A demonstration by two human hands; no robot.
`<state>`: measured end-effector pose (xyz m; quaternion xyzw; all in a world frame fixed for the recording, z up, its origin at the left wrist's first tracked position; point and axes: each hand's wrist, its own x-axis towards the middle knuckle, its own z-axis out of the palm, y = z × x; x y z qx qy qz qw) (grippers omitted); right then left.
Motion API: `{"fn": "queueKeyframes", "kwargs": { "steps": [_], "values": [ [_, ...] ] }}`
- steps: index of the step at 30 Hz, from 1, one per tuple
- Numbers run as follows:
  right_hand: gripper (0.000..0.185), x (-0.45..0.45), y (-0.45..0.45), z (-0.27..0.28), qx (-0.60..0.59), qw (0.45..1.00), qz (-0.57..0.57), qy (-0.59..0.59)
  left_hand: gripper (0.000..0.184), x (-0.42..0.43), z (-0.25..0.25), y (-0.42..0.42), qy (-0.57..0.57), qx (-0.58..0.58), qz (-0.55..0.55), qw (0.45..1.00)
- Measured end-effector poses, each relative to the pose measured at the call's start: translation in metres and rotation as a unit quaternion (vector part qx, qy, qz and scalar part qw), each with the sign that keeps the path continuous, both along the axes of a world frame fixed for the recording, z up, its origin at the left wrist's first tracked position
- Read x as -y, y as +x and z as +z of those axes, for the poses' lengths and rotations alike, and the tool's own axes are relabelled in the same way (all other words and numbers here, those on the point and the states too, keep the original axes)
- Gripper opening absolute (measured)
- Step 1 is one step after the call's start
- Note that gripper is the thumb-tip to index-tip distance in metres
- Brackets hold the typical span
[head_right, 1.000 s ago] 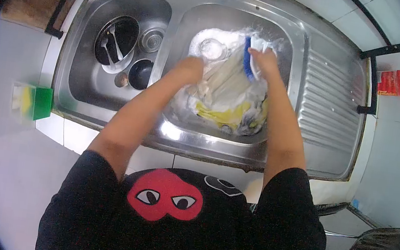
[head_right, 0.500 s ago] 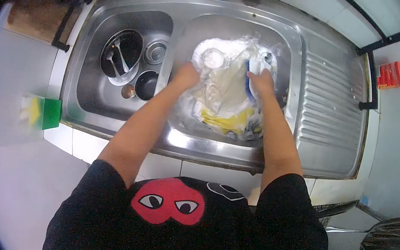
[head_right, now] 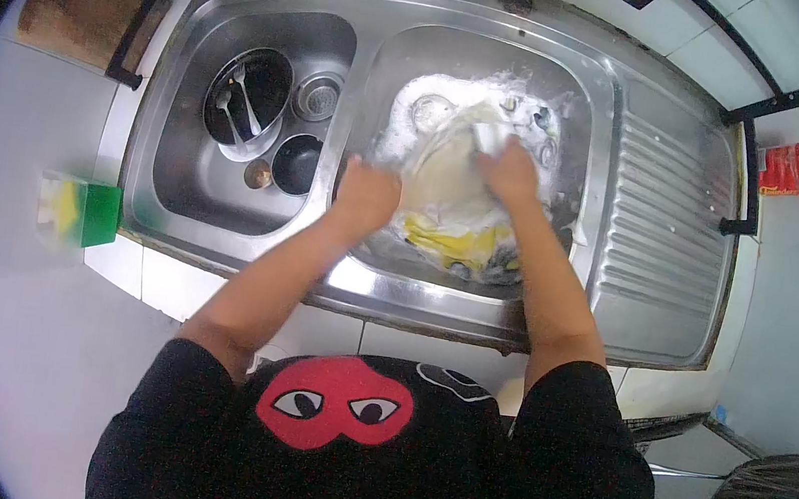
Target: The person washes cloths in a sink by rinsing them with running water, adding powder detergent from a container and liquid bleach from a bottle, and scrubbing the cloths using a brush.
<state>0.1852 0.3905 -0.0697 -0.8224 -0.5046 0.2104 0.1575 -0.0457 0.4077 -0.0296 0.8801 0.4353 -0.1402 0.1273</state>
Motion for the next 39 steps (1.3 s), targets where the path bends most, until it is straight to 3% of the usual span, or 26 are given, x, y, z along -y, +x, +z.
{"fn": "queueKeyframes", "kwargs": {
  "steps": [2, 4, 5, 7, 9, 14, 16, 18, 21, 24, 26, 28, 31, 32, 33, 35, 37, 39],
  "values": [
    [0.072, 0.001, -0.043, -0.004, -0.115, 0.991, 0.069, 0.029, 0.018, 0.017, -0.008, -0.006, 0.001, -0.056, -0.077, 0.995],
    [0.074, 0.012, -0.074, -0.008, -0.163, 0.962, 0.205, -0.076, 0.02, 0.024, -0.016, -0.012, -0.029, -0.084, -0.115, 0.989],
    [0.068, 0.022, -0.081, -0.028, -0.151, 0.956, 0.239, -0.076, 0.021, 0.025, -0.017, -0.013, -0.059, -0.094, -0.122, 0.986],
    [0.07, 0.01, -0.072, -0.039, -0.053, 0.975, 0.21, -0.055, 0.024, 0.024, -0.017, -0.012, -0.115, -0.112, -0.131, 0.978],
    [0.077, -0.026, -0.042, -0.031, 0.015, 0.994, 0.098, -0.041, 0.025, 0.028, -0.029, -0.008, -0.123, -0.114, -0.112, 0.979],
    [0.08, -0.066, -0.001, -0.001, -0.05, 0.995, 0.011, -0.083, 0.025, 0.023, -0.031, -0.007, -0.15, -0.11, -0.094, 0.978],
    [0.082, -0.037, -0.056, -0.005, -0.063, 0.993, 0.1, -0.008, 0.025, 0.023, -0.032, -0.005, -0.159, -0.111, -0.085, 0.977],
    [0.072, -0.005, -0.091, -0.033, -0.113, 0.946, 0.303, -0.025, 0.025, 0.024, -0.026, -0.004, -0.172, -0.105, -0.108, 0.974],
    [0.069, -0.032, -0.072, -0.035, -0.063, 0.989, 0.127, -0.044, 0.025, 0.018, -0.018, -0.003, -0.198, -0.119, -0.132, 0.964],
    [0.071, -0.078, -0.012, -0.018, -0.025, 0.994, 0.083, -0.068, 0.023, 0.02, -0.014, -0.003, -0.198, -0.13, -0.147, 0.96],
    [0.074, -0.087, -0.004, -0.004, -0.027, 0.992, 0.08, -0.089, 0.023, 0.019, -0.015, -0.005, -0.19, -0.122, -0.13, 0.965],
    [0.077, -0.048, -0.051, -0.01, -0.055, 0.991, 0.119, -0.013, 0.023, 0.02, -0.021, -0.004, -0.194, -0.104, -0.099, 0.97],
    [0.078, 0.003, -0.074, -0.042, -0.038, 0.958, 0.277, -0.058, 0.024, 0.019, -0.015, -0.005, -0.22, -0.094, -0.152, 0.959],
    [0.077, -0.008, -0.056, -0.048, -0.046, 0.979, 0.198, -0.035, 0.025, 0.022, -0.018, -0.006, -0.241, -0.084, -0.151, 0.955],
    [0.07, -0.024, -0.041, -0.017, -0.123, 0.985, 0.106, -0.055, 0.026, 0.02, -0.023, -0.002, -0.258, -0.07, -0.147, 0.953],
    [0.058, -0.048, -0.012, -0.024, -0.01, 0.998, 0.062, -0.031, 0.027, 0.022, -0.021, 0.001, -0.267, -0.04, -0.133, 0.954],
    [0.064, -0.036, -0.02, -0.029, -0.006, 0.994, 0.113, -0.012, 0.027, 0.027, -0.013, 0.002, -0.253, 0.001, -0.107, 0.962],
    [0.072, -0.007, -0.025, -0.029, -0.026, 0.966, 0.25, -0.062, 0.029, 0.028, -0.012, 0.004, -0.229, -0.003, -0.072, 0.971]
  ]
}}
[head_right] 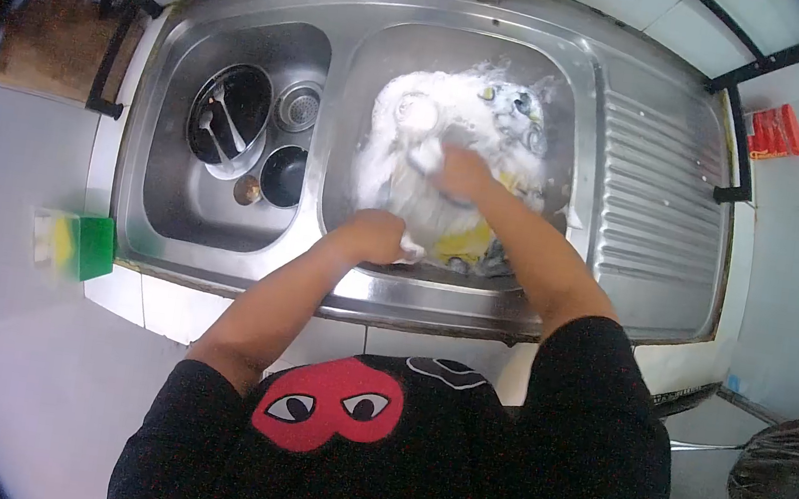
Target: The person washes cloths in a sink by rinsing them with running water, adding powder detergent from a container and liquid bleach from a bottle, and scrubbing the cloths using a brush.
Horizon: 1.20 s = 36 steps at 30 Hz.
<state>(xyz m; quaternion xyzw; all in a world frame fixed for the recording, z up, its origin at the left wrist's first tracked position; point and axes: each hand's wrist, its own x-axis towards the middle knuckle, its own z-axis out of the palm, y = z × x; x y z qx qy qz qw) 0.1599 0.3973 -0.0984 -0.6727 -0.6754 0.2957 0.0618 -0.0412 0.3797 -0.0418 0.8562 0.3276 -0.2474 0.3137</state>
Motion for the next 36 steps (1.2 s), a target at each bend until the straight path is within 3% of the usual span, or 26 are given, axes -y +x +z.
{"fn": "queueKeyframes", "kwargs": {
  "steps": [1, 4, 5, 6, 7, 10, 11, 13, 15, 19, 22, 25, 26, 29, 31, 33, 34, 36],
  "values": [
    [0.077, 0.008, -0.001, 0.002, -0.009, 0.997, 0.071, -0.027, 0.029, 0.0, -0.001, 0.001, 0.012, -0.005, 0.018, 1.0],
    [0.086, 0.011, 0.019, 0.029, 0.075, 0.996, 0.014, -0.05, 0.032, -0.004, -0.01, -0.001, 0.034, -0.053, -0.021, 0.998],
    [0.089, -0.003, 0.032, 0.049, 0.032, 0.991, -0.113, -0.065, 0.032, -0.002, -0.013, 0.0, 0.032, -0.053, -0.034, 0.998],
    [0.08, -0.018, 0.058, 0.04, 0.018, 0.98, -0.194, 0.036, 0.032, 0.0, -0.016, 0.0, 0.031, -0.054, -0.047, 0.997],
    [0.069, -0.029, 0.073, 0.054, 0.056, 0.971, -0.232, 0.015, 0.032, 0.001, -0.016, 0.001, 0.032, -0.056, -0.06, 0.996],
    [0.057, -0.03, 0.072, 0.017, 0.117, 0.96, -0.253, 0.031, 0.032, -0.002, 0.003, 0.002, 0.032, -0.058, -0.042, 0.997],
    [0.054, -0.028, 0.054, 0.003, 0.178, 0.968, -0.165, 0.062, 0.028, -0.005, 0.003, 0.002, 0.067, -0.042, 0.009, 0.997],
    [0.052, -0.007, 0.011, 0.009, 0.119, 0.992, -0.017, 0.048, 0.024, -0.007, -0.004, 0.003, 0.124, -0.01, 0.116, 0.986],
    [0.05, 0.015, -0.014, 0.023, 0.053, 0.992, 0.115, -0.02, 0.024, -0.026, -0.027, 0.002, 0.134, 0.032, 0.154, 0.978],
    [0.048, 0.041, -0.025, 0.044, 0.033, 0.973, 0.213, -0.081, 0.024, -0.044, -0.038, 0.014, 0.131, 0.064, 0.166, 0.975],
    [0.049, 0.048, -0.007, 0.038, 0.05, 0.981, 0.183, -0.035, 0.024, -0.051, -0.06, 0.016, 0.101, 0.047, 0.181, 0.977],
    [0.059, 0.033, 0.033, 0.029, 0.059, 0.998, -0.02, -0.008, 0.024, -0.055, -0.067, 0.012, 0.075, -0.008, 0.087, 0.993],
    [0.062, 0.025, 0.046, 0.021, 0.095, 0.992, -0.071, 0.032, 0.024, -0.056, -0.063, 0.015, 0.076, 0.019, 0.136, 0.988],
    [0.058, 0.0, 0.05, 0.038, 0.081, 0.979, -0.188, -0.018, 0.023, -0.054, -0.045, 0.024, 0.056, 0.075, 0.271, 0.958],
    [0.059, -0.007, 0.017, 0.038, -0.022, 0.972, -0.22, 0.074, 0.021, -0.061, -0.055, 0.017, 0.014, 0.081, 0.357, 0.93],
    [0.062, -0.011, -0.024, 0.008, -0.134, 0.966, -0.219, -0.034, 0.023, -0.058, -0.082, 0.011, 0.081, 0.033, 0.2, 0.976],
    [0.066, -0.003, -0.033, -0.005, -0.093, 0.98, -0.177, 0.004, 0.024, -0.058, -0.089, 0.009, 0.116, 0.009, 0.119, 0.986],
    [0.075, 0.021, -0.052, -0.025, -0.015, 0.993, -0.097, 0.073, 0.026, -0.045, -0.055, 0.005, 0.076, -0.058, 0.139, 0.986]
  ]
}}
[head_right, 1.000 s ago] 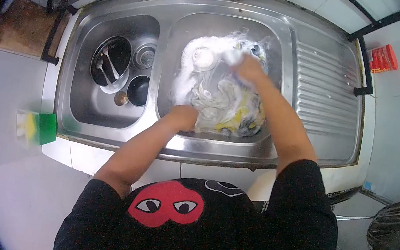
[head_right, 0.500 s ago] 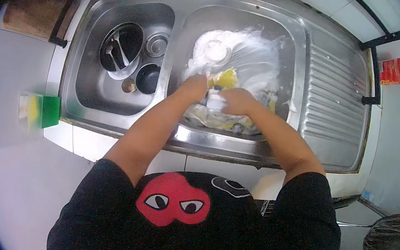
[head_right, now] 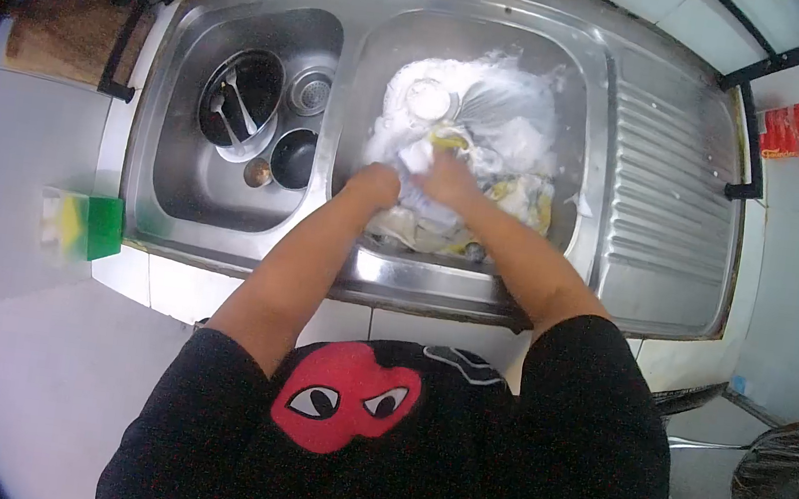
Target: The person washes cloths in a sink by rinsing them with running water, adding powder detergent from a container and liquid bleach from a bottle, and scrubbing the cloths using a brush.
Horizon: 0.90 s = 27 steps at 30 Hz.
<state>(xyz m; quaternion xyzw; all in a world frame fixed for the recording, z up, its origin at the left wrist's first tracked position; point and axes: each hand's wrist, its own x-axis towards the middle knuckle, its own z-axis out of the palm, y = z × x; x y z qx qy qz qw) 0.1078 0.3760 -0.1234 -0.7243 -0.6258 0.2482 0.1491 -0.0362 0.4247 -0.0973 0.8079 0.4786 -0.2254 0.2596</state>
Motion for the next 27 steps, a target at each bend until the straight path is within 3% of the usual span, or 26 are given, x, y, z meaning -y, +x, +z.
{"fn": "queueKeyframes", "kwargs": {
  "steps": [1, 4, 8, 10, 11, 14, 15, 16, 17, 20, 22, 23, 26, 27],
  "values": [
    [0.081, -0.009, 0.014, 0.03, -0.101, 0.992, -0.024, -0.078, 0.027, 0.007, 0.012, -0.001, -0.025, -0.025, 0.02, 0.999],
    [0.071, -0.053, 0.072, 0.028, 0.035, 0.983, -0.158, -0.081, 0.028, 0.009, 0.006, -0.002, -0.026, -0.045, -0.03, 0.998],
    [0.063, -0.063, 0.112, 0.035, 0.081, 0.971, -0.22, -0.053, 0.03, 0.008, -0.004, -0.002, -0.052, -0.079, 0.004, 0.996],
    [0.078, -0.039, 0.064, 0.04, 0.058, 0.996, -0.074, 0.006, 0.031, 0.005, -0.02, 0.001, -0.058, -0.084, -0.002, 0.995],
    [0.083, -0.025, 0.029, 0.034, 0.052, 0.995, -0.084, -0.011, 0.032, 0.004, -0.034, 0.006, -0.044, -0.063, 0.008, 0.997],
    [0.076, -0.007, 0.019, 0.017, -0.007, 0.995, 0.036, -0.091, 0.033, 0.008, -0.091, 0.001, -0.011, -0.021, 0.031, 0.999],
    [0.077, -0.029, 0.041, 0.002, 0.092, 0.991, -0.056, -0.081, 0.034, 0.001, -0.101, 0.0, 0.01, -0.005, 0.043, 0.999],
    [0.067, -0.042, 0.07, -0.001, 0.041, 0.99, -0.132, -0.017, 0.034, 0.001, -0.099, -0.001, 0.015, -0.003, 0.05, 0.999],
    [0.056, -0.052, 0.079, 0.044, 0.028, 0.981, -0.164, -0.098, 0.034, 0.0, -0.098, -0.002, 0.021, 0.0, 0.058, 0.998],
    [0.047, -0.067, 0.112, 0.032, -0.013, 0.976, -0.216, 0.008, 0.031, 0.009, -0.04, 0.005, 0.033, -0.007, 0.044, 0.998],
    [0.045, -0.071, 0.129, 0.024, -0.346, 0.905, -0.23, -0.093, 0.027, 0.01, 0.025, 0.004, 0.086, 0.006, -0.006, 0.996],
    [0.044, -0.069, 0.133, 0.019, -0.498, 0.825, -0.227, -0.141, 0.021, 0.005, 0.016, 0.007, 0.123, 0.006, -0.019, 0.992],
    [0.028, -0.06, 0.122, -0.028, -0.494, 0.837, -0.205, -0.12, 0.019, 0.008, 0.001, 0.006, 0.087, 0.015, -0.061, 0.994],
    [0.028, -0.056, 0.12, -0.059, -0.291, 0.945, -0.134, -0.065, 0.019, 0.008, 0.006, 0.009, 0.093, 0.008, -0.056, 0.994]
  ]
}}
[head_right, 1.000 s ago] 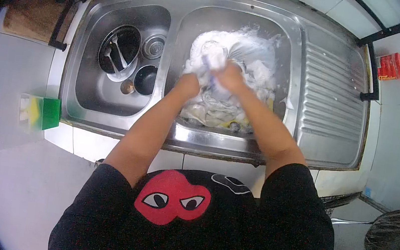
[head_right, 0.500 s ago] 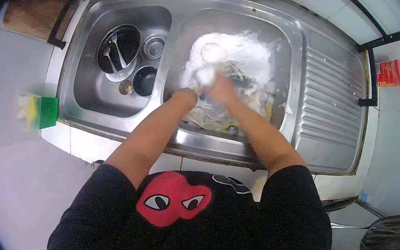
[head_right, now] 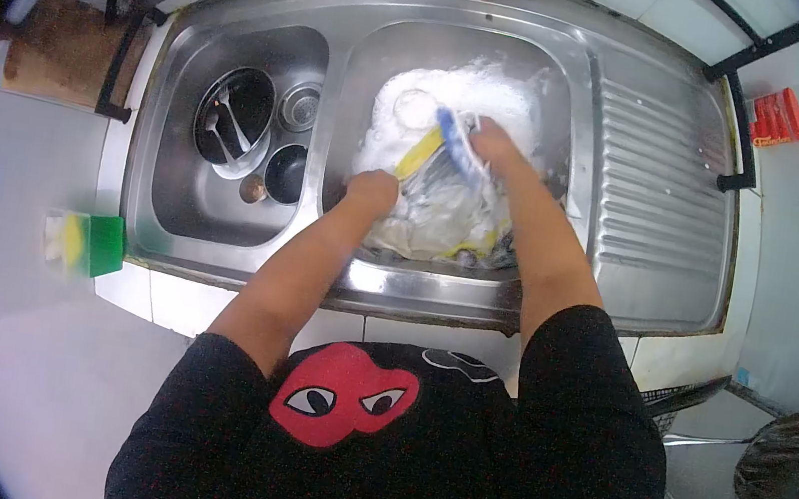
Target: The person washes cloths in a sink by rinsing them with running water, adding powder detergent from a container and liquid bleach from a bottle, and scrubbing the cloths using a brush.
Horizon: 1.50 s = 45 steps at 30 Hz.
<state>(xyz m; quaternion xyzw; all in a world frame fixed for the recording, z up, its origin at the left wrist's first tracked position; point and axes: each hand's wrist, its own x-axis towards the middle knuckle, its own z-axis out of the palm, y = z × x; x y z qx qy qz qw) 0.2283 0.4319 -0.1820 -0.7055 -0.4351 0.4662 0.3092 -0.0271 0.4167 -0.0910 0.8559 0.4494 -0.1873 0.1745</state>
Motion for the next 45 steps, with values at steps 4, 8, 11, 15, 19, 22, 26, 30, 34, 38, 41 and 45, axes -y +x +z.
{"fn": "queueKeyframes", "kwargs": {
  "steps": [4, 8, 11, 15, 19, 22, 26, 30, 34, 38, 41, 45],
  "values": [
    [0.029, 0.012, -0.029, 0.048, 0.216, 0.976, 0.002, -0.037, 0.02, -0.004, 0.017, 0.002, 0.029, 0.016, 0.044, 0.998],
    [0.025, 0.016, -0.027, 0.046, 0.243, 0.969, 0.024, -0.021, 0.022, -0.012, 0.026, 0.002, 0.04, 0.052, 0.032, 0.997],
    [0.024, 0.015, -0.022, 0.056, 0.25, 0.965, 0.064, -0.047, 0.023, -0.011, 0.024, -0.005, 0.012, 0.001, -0.014, 1.0],
    [0.027, 0.016, -0.02, 0.054, 0.276, 0.955, 0.1, -0.031, 0.023, -0.01, 0.015, -0.003, 0.045, -0.017, -0.011, 0.999],
    [0.026, 0.018, -0.019, 0.06, 0.265, 0.963, 0.003, 0.047, 0.026, -0.026, 0.017, -0.001, 0.077, 0.212, 0.083, 0.971],
    [0.023, 0.006, 0.0, 0.087, 0.223, 0.956, -0.097, 0.165, 0.029, -0.059, 0.016, 0.003, 0.133, 0.373, 0.294, 0.87],
    [0.022, 0.011, 0.025, 0.203, 0.167, 0.961, -0.158, 0.155, 0.022, -0.077, 0.111, -0.001, 0.068, 0.52, 0.22, 0.823],
    [0.031, 0.047, 0.061, 0.231, 0.267, 0.958, -0.023, 0.105, 0.022, -0.069, 0.083, -0.011, 0.015, 0.399, 0.143, 0.906],
    [0.04, 0.084, 0.049, 0.236, 0.379, 0.923, 0.062, 0.002, 0.021, 0.008, 0.11, -0.008, -0.045, 0.213, -0.066, 0.974],
    [0.068, 0.063, 0.003, 0.183, 0.364, 0.928, 0.071, -0.029, 0.021, 0.034, 0.036, -0.013, -0.077, 0.142, -0.132, 0.978],
    [0.083, 0.056, -0.075, 0.14, 0.168, 0.972, 0.156, -0.041, 0.02, 0.036, 0.031, -0.015, -0.086, 0.12, -0.146, 0.978],
    [0.082, 0.061, -0.112, 0.073, 0.163, 0.953, 0.253, 0.044, 0.018, 0.033, 0.033, -0.021, -0.12, 0.041, -0.169, 0.977]
  ]
}}
